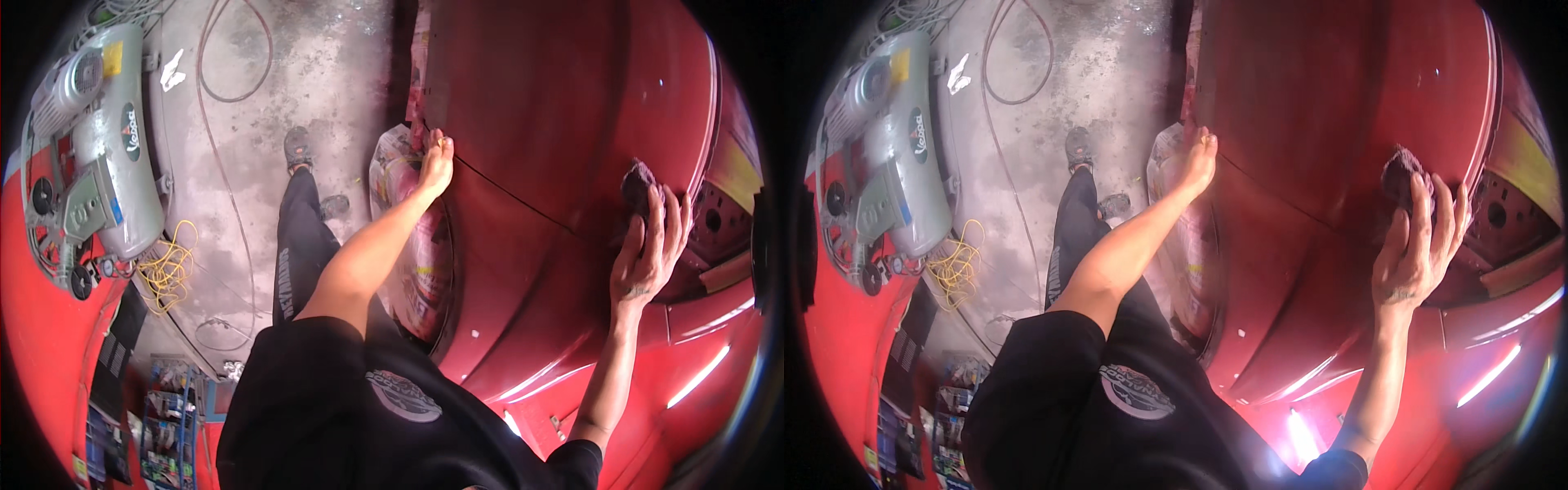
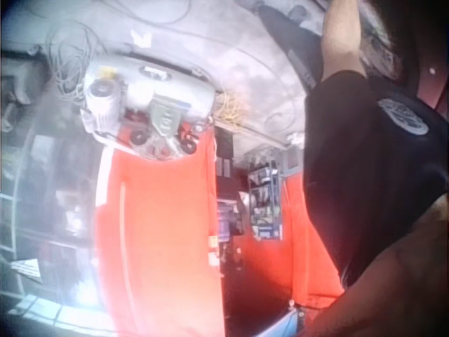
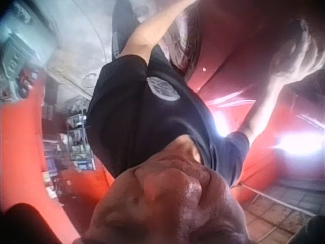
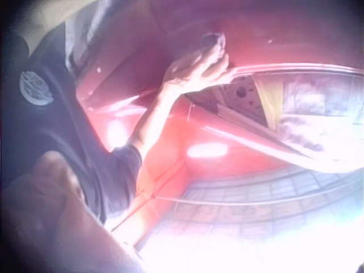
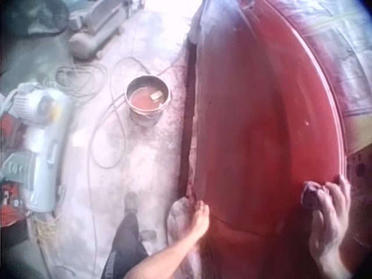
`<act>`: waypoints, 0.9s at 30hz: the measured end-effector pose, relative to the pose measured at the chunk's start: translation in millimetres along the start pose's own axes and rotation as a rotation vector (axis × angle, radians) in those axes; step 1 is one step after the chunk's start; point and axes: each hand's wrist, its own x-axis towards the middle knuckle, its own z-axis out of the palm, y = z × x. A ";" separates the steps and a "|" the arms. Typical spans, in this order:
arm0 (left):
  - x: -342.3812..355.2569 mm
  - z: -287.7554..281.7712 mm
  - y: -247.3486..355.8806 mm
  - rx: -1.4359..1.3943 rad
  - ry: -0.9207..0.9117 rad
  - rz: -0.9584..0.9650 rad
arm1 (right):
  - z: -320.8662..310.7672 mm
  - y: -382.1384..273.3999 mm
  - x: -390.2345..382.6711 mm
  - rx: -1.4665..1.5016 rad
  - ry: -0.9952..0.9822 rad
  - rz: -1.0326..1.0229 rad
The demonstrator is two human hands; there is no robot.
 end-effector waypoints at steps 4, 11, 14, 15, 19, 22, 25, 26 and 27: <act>-79.5 11.0 8.1 -0.048 -0.099 -0.088 | -10.8 0.1 -21.6 -0.042 -0.074 0.045; 66.1 -29.4 -44.9 -0.010 0.009 -0.069 | -5.1 15.3 -5.4 -0.070 -0.055 -0.131; 10.2 -18.6 -31.2 -0.112 -0.004 -0.061 | -9.5 19.5 -21.5 -0.075 -0.100 -0.106; -18.6 -10.8 -38.5 -0.095 -0.014 -0.074 | -10.8 18.8 -22.9 -0.090 -0.113 -0.099; -12.9 -3.6 -50.1 -0.131 0.037 0.002 | -21.4 15.8 -19.4 -0.132 -0.157 -0.111; 48.2 -32.9 -75.2 0.086 0.033 0.000 | -9.8 17.7 -9.8 -0.098 -0.137 -0.166; 5.6 -21.7 -55.3 -0.098 0.008 -0.066 | -10.4 14.2 -10.1 -0.120 -0.156 -0.131; -18.3 -25.2 -26.6 -0.080 -0.062 -0.106 | -13.9 16.9 -19.2 -0.132 -0.180 -0.105; -20.9 -4.9 -56.8 -0.208 0.032 0.009 | -17.1 14.7 -4.5 -0.130 -0.169 -0.147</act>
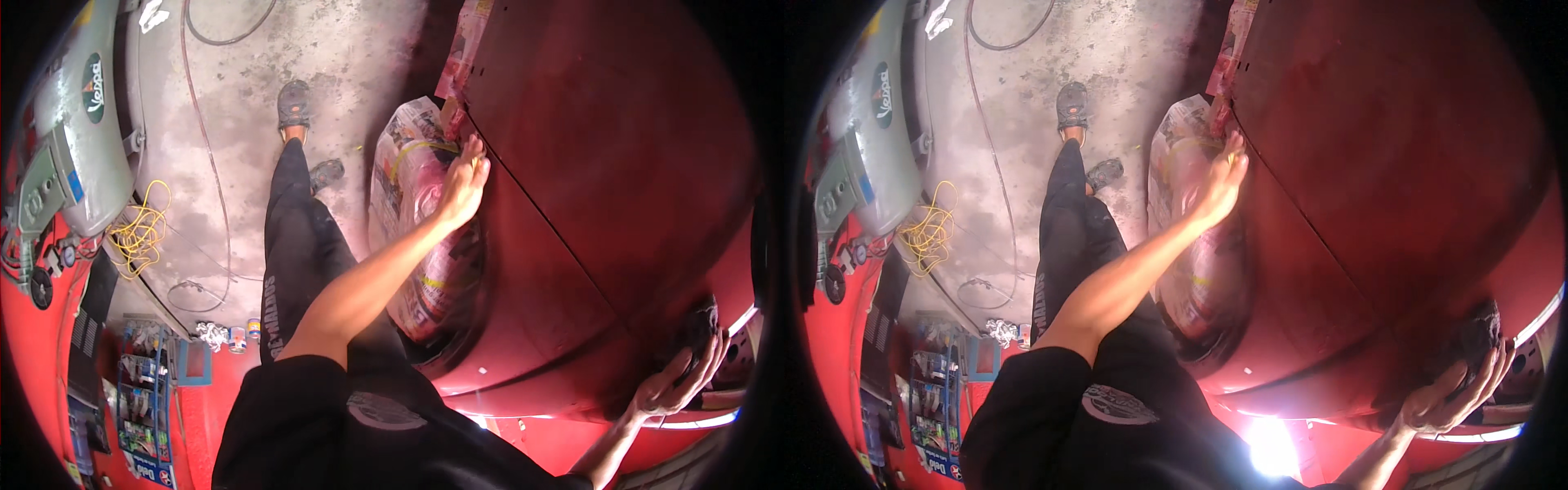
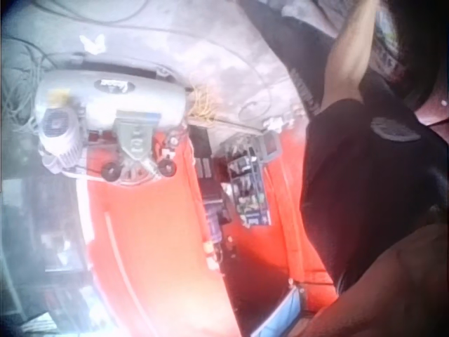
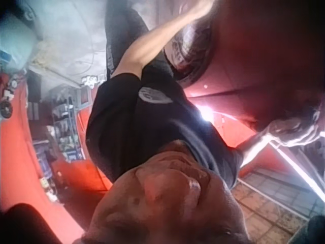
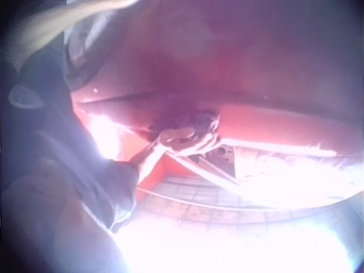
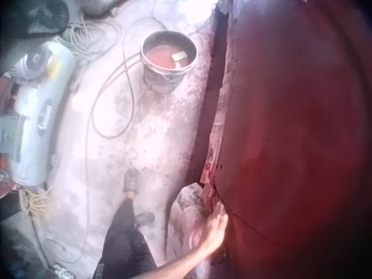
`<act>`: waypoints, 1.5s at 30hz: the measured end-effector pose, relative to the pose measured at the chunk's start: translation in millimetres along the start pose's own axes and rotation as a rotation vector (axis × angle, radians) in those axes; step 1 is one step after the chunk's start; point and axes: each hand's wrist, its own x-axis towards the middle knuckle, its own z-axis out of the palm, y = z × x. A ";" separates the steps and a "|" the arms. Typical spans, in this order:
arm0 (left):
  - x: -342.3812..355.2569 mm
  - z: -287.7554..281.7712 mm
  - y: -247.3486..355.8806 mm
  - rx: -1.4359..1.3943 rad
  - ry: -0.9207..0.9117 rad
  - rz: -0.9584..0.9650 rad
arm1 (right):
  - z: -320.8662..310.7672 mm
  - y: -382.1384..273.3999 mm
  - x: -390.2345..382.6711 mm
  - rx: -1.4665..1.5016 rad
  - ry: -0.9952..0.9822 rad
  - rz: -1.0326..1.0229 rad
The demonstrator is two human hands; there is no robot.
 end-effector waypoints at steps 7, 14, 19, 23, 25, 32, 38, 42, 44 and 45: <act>44.6 -11.1 -0.2 0.224 -0.037 -0.031 | 6.3 -11.8 3.8 0.002 0.026 0.020; 51.8 48.0 90.2 0.412 -0.080 0.391 | 3.6 -16.7 -14.7 0.011 0.010 0.141; 171.3 90.5 225.1 0.280 0.003 0.498 | 5.8 -21.0 -4.1 0.039 0.036 0.174; -0.1 101.8 213.4 0.361 -0.284 0.696 | 3.8 -20.8 -11.8 0.114 0.016 0.223; -57.1 99.7 218.5 0.311 -0.362 0.746 | 0.5 -20.0 -12.7 0.154 0.019 0.222; 265.5 144.5 423.8 0.328 -0.036 0.774 | -0.2 -20.7 8.0 0.207 0.053 0.208; 84.3 144.0 317.9 0.379 -0.205 0.801 | -4.7 -22.5 -2.1 0.204 0.004 0.246; -18.4 129.5 275.9 0.386 -0.315 0.777 | -4.2 -21.6 -9.9 0.203 0.002 0.257; 62.5 149.8 325.0 0.393 -0.263 0.803 | -3.7 -21.7 -11.2 0.201 -0.008 0.258; 120.6 166.8 361.0 0.393 -0.169 0.909 | -2.5 -22.2 -10.3 0.196 -0.010 0.264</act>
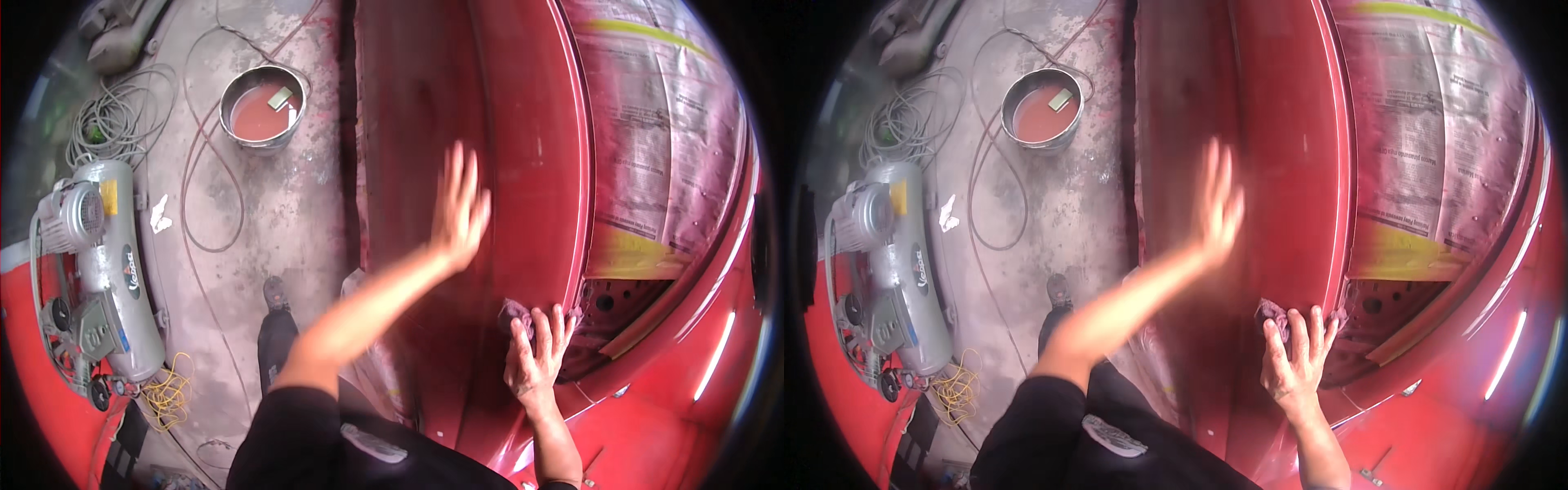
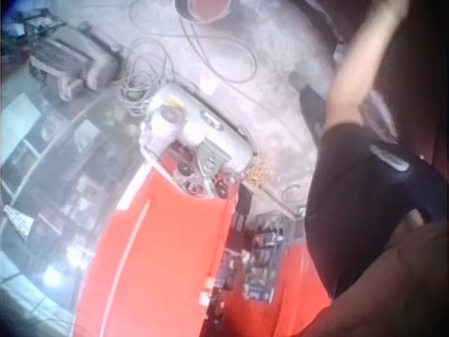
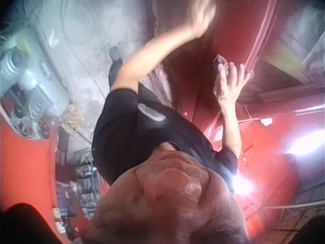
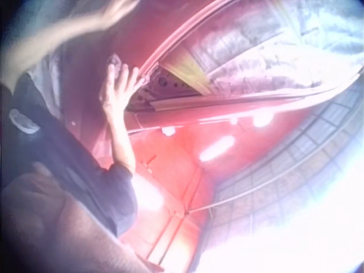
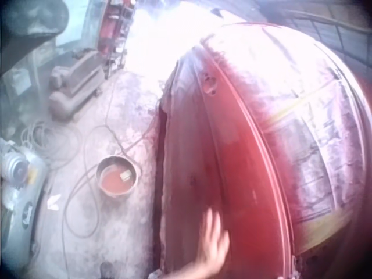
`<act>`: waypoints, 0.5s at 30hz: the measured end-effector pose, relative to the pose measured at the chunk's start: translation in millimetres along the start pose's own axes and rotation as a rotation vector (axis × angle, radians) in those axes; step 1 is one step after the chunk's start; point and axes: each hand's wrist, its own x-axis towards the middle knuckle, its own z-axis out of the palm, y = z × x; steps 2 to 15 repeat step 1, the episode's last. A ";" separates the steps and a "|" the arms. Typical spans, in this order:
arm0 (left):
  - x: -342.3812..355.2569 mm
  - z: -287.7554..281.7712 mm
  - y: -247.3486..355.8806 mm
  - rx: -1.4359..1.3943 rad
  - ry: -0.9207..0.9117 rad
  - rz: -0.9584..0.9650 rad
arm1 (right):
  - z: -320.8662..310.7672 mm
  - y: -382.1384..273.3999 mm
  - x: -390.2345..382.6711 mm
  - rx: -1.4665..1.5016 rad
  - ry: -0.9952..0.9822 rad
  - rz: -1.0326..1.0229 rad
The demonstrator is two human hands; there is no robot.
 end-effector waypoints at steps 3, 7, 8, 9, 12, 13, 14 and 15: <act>63.8 -11.4 -15.1 0.080 0.008 -0.020 | 0.5 -1.6 -4.4 0.010 -0.009 -0.002; 63.8 -11.4 -15.1 0.080 0.008 -0.020 | 0.5 -1.6 -4.4 0.010 -0.009 -0.002; 63.8 -11.4 -15.1 0.080 0.008 -0.020 | 0.5 -1.6 -4.4 0.010 -0.009 -0.002; 63.8 -11.4 -15.1 0.080 0.008 -0.020 | 0.5 -1.6 -4.4 0.010 -0.009 -0.002; 63.8 -11.4 -15.1 0.080 0.008 -0.020 | 0.5 -1.6 -4.4 0.010 -0.009 -0.002; 63.8 -11.4 -15.1 0.080 0.008 -0.020 | 0.5 -1.6 -4.4 0.010 -0.009 -0.002; 63.8 -11.4 -15.1 0.080 0.008 -0.020 | 0.5 -1.6 -4.4 0.010 -0.009 -0.002; 63.8 -11.4 -15.1 0.080 0.008 -0.020 | 0.5 -1.6 -4.4 0.010 -0.009 -0.002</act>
